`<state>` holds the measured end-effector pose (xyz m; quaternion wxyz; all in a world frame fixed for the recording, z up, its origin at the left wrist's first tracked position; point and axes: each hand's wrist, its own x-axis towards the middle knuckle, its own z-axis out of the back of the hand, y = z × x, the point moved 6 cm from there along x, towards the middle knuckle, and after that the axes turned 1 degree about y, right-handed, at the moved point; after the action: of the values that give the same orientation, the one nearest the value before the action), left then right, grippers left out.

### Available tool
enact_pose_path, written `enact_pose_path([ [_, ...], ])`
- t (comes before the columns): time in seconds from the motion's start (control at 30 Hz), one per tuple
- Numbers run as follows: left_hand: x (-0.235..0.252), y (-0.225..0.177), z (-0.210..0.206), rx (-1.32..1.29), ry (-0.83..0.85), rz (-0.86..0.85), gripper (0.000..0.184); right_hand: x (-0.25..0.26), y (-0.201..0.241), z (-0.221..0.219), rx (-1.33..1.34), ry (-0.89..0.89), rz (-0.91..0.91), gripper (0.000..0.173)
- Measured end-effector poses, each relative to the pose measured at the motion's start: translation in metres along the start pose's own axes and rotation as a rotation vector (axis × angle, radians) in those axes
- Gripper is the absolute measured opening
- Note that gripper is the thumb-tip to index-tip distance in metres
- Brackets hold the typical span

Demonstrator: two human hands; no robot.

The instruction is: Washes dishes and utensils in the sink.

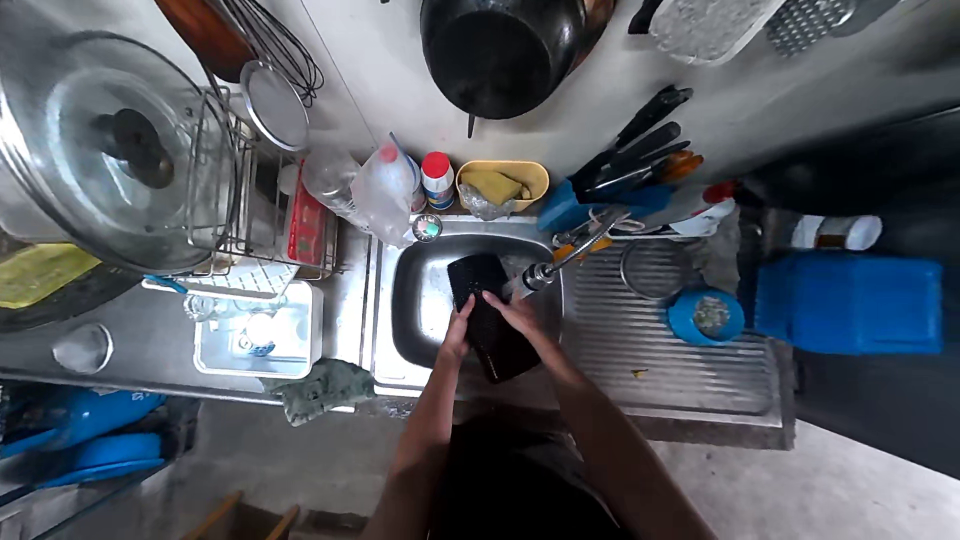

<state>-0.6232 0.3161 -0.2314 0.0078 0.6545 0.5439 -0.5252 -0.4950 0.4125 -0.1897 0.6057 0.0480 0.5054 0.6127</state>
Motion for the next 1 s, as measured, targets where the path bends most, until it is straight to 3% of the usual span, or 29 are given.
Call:
enact_pose_path([
  [0.17, 0.004, 0.002, 0.003, 0.064, 0.023, 0.092, 0.07, -0.009, -0.029, 0.007, 0.497, 0.285, -0.147, 0.08],
  [0.33, 0.021, 0.008, -0.019, 0.207, 0.052, 0.096, 0.088, -0.013, -0.036, 0.021, 0.536, 0.124, -0.175, 0.072],
  [0.47, 0.044, 0.003, -0.019, 0.407, 0.064, -0.093, 0.074, -0.009, -0.039, 0.032, 0.539, 0.033, -0.136, 0.069],
  [0.67, 0.043, -0.017, -0.039, 0.704, -0.055, -0.183, 0.068, -0.006, -0.039, 0.02, 0.481, 0.014, -0.121, 0.075],
  [0.83, 0.051, -0.028, -0.042, 0.818, -0.075, -0.33, 0.055, -0.012, -0.047, 0.007, 0.663, -0.042, -0.095, 0.077],
  [0.93, 0.047, -0.041, -0.047, 0.919, -0.025, -0.334, 0.052, -0.019, -0.05, 0.015, 0.741, -0.073, -0.123, 0.066],
  [1.0, 0.042, -0.051, -0.056, 0.972, 0.033, -0.342, 0.049, -0.024, -0.044, 0.038, 0.729, -0.189, 0.012, 0.074],
])
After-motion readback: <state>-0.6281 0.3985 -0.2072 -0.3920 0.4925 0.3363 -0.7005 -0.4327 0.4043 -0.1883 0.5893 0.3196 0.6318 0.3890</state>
